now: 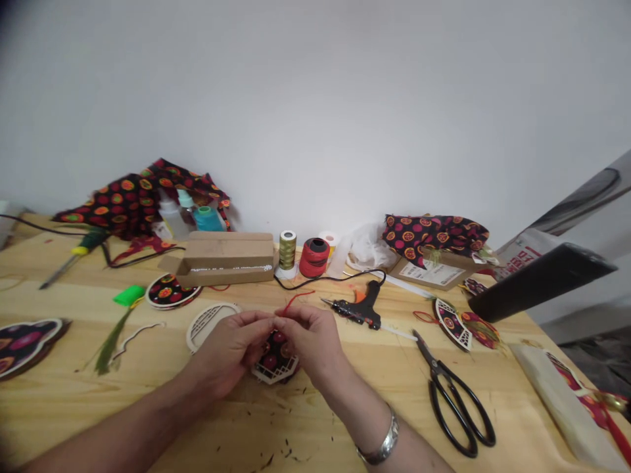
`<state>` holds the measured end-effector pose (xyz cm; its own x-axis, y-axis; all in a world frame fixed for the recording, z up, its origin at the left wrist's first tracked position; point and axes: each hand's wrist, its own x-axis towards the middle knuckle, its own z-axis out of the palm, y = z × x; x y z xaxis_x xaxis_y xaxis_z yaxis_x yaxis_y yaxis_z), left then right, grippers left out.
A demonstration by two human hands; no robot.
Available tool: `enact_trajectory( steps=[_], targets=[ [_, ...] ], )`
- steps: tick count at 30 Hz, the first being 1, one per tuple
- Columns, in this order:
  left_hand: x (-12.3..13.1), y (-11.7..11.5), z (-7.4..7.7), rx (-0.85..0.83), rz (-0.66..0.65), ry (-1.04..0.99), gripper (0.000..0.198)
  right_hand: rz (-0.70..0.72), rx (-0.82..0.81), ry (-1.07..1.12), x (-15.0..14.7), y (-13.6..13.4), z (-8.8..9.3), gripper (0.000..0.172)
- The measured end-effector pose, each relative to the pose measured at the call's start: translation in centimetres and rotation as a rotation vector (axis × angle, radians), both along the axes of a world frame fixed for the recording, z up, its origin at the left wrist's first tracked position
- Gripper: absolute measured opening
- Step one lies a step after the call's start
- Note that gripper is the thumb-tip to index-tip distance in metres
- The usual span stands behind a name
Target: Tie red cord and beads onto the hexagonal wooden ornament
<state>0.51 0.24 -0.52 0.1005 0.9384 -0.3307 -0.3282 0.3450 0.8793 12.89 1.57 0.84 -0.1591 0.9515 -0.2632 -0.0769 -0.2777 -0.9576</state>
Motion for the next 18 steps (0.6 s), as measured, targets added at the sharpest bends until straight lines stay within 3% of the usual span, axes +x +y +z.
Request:
enact_trajectory(
  steps=[4, 18],
  targets=[
    [0.1, 0.1, -0.5, -0.022, 0.000, 0.034, 0.018, -0.031, 0.119, -0.071, 0.5, 0.3, -0.5, 0.010],
    [0.3, -0.3, 0.2, -0.034, -0.085, 0.083, 0.019, -0.005, 0.217, -0.216, 1.4, 0.3, -0.7, 0.012]
  ],
)
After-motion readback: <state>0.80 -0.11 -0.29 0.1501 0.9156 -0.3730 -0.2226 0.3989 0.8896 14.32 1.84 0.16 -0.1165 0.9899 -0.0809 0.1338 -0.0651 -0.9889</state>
